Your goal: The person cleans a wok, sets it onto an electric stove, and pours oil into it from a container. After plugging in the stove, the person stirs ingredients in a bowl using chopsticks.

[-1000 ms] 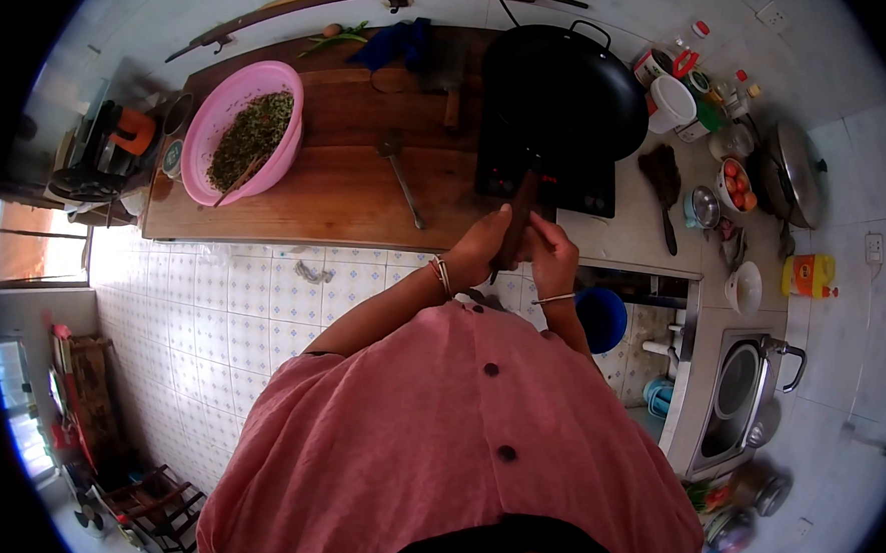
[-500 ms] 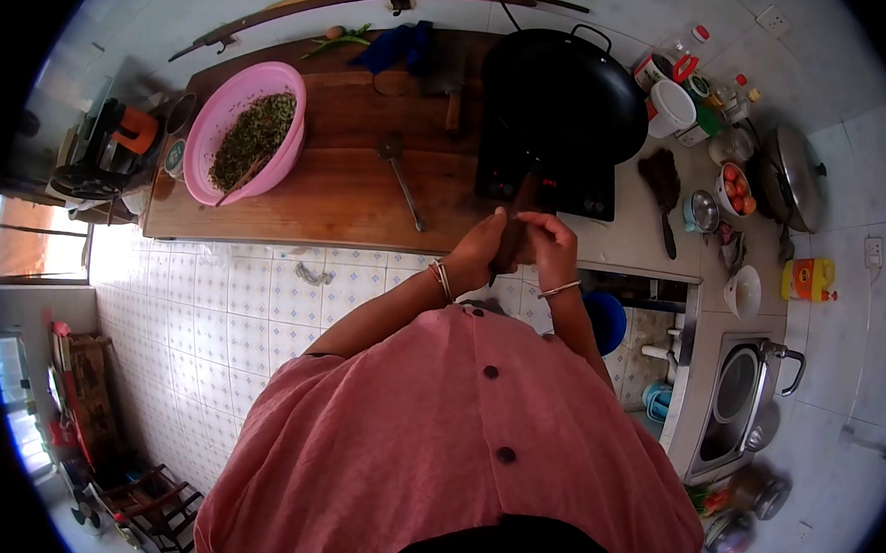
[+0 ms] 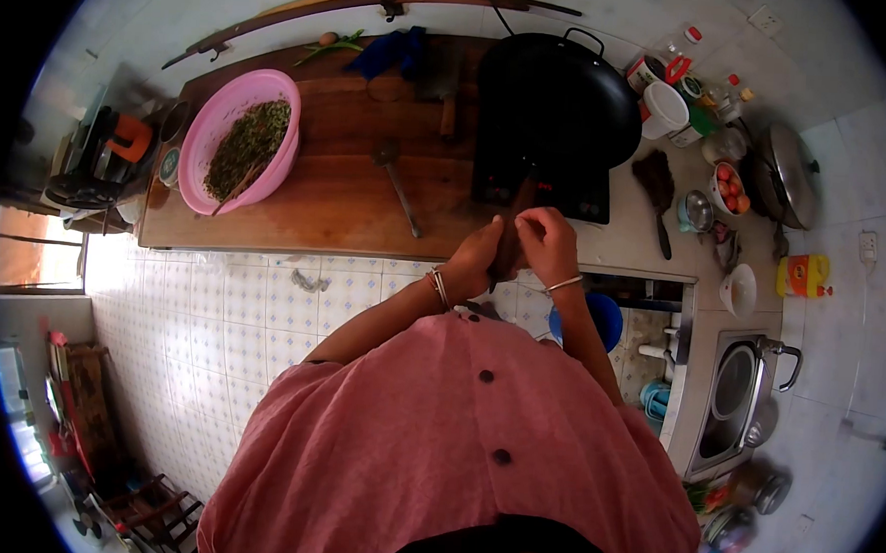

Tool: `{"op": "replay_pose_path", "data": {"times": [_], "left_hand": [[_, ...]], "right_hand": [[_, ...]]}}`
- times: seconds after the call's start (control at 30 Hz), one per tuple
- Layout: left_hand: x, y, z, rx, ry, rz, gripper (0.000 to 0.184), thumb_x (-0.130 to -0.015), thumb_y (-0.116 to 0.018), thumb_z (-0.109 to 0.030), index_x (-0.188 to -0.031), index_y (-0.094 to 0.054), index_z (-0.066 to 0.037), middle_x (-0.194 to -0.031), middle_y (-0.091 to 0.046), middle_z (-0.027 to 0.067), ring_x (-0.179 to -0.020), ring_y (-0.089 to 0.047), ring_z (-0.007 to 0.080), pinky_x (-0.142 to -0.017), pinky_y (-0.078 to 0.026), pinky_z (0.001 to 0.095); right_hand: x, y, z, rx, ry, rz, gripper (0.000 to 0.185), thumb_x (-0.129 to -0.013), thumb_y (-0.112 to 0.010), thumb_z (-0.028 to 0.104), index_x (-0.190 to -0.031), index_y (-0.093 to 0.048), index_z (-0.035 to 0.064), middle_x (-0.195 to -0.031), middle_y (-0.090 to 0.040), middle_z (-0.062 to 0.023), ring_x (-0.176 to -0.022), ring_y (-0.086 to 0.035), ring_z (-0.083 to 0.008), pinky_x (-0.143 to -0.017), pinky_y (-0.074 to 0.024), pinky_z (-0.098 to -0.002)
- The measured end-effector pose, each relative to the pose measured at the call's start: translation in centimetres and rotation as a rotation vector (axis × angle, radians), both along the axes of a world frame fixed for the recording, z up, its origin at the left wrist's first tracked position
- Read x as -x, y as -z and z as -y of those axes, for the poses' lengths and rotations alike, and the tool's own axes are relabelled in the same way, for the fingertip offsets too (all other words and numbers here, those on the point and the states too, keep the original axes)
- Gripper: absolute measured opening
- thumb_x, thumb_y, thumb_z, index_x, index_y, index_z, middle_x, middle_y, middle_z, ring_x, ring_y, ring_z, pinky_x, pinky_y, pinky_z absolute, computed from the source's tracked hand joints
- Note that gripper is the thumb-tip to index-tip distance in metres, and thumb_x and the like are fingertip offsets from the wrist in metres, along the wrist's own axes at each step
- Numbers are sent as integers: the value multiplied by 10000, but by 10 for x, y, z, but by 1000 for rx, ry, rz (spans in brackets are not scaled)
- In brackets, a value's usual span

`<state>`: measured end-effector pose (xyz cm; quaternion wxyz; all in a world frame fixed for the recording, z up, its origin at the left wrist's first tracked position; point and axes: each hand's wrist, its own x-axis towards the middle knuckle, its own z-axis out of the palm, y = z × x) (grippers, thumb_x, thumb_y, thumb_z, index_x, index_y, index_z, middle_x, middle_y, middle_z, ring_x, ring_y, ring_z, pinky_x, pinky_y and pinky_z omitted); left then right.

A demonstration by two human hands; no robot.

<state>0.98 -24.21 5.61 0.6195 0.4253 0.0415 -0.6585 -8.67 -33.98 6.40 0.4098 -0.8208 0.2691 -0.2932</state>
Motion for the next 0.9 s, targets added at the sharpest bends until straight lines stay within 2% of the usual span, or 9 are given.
{"op": "replay_pose_path", "data": {"times": [0.17,0.23,0.27,0.37,0.47,0.53,0.67,0.73,0.9], "left_hand": [[-3,4,1,3,27,9,358,-960,-310,-385,-973,-460,-61,-744,-532,90,-625,-525,195,-557,-451,325],[-4,8,1,-25,47,-3,360,-961,-309,-384,-966,-457,-55,-728,-528,95,-619,-522,198,-555,-449,326],[-5,10,1,-5,47,-3,383,-961,-320,-394,-982,-473,-44,-749,-539,102,-641,-527,198,-560,-457,322],[-3,8,0,16,60,-13,404,-961,-330,-403,-991,-487,-32,-765,-546,108,-659,-528,197,-560,-462,318],[-6,3,3,-1,52,-11,402,-962,-330,-400,-979,-485,-30,-758,-540,108,-651,-522,200,-555,-459,319],[-4,5,2,-34,50,-6,402,-962,-330,-399,-973,-485,-29,-755,-537,109,-647,-521,202,-555,-458,320],[-3,9,5,-10,48,4,370,-964,-315,-379,-947,-471,-44,-720,-544,101,-597,-529,199,-541,-456,335],[-3,6,5,-22,37,9,373,-964,-316,-380,-941,-475,-43,-724,-547,101,-593,-529,198,-538,-456,334],[2,-4,8,-26,68,50,379,-956,-327,-391,-969,-493,-50,-752,-562,90,-593,-535,198,-540,-460,335]], "right_hand": [[49,38,18,-328,100,0,138,-789,-639,113,-879,-624,9,-735,-623,-91,-617,-567,-131,-597,-471,-265],[77,59,17,-818,241,59,180,-773,-652,143,-899,-625,17,-760,-630,-99,-631,-588,-140,-608,-485,-267],[99,95,21,-821,257,61,180,-773,-652,143,-899,-625,17,-760,-630,-99,-631,-588,-140,-608,-485,-267],[154,183,23,131,89,-472,208,-763,-649,185,-898,-621,29,-786,-638,-127,-672,-620,-150,-626,-501,-279],[158,172,21,360,84,-513,198,-751,-632,118,-908,-599,1,-767,-630,-114,-723,-621,-118,-669,-499,-256],[141,117,18,-609,401,-514,225,-759,-625,122,-946,-586,4,-800,-634,-111,-710,-621,-123,-649,-506,-266],[128,152,34,-549,306,-193,224,-803,-623,165,-959,-586,9,-818,-636,-96,-701,-620,-135,-634,-510,-266],[91,122,28,-840,273,180,126,-833,-574,157,-880,-605,45,-767,-629,-101,-619,-615,-159,-577,-501,-259],[18,71,20,-1131,105,324,287,-881,-576,282,-1005,-528,27,-895,-622,-111,-751,-621,-199,-681,-520,-309]]}}
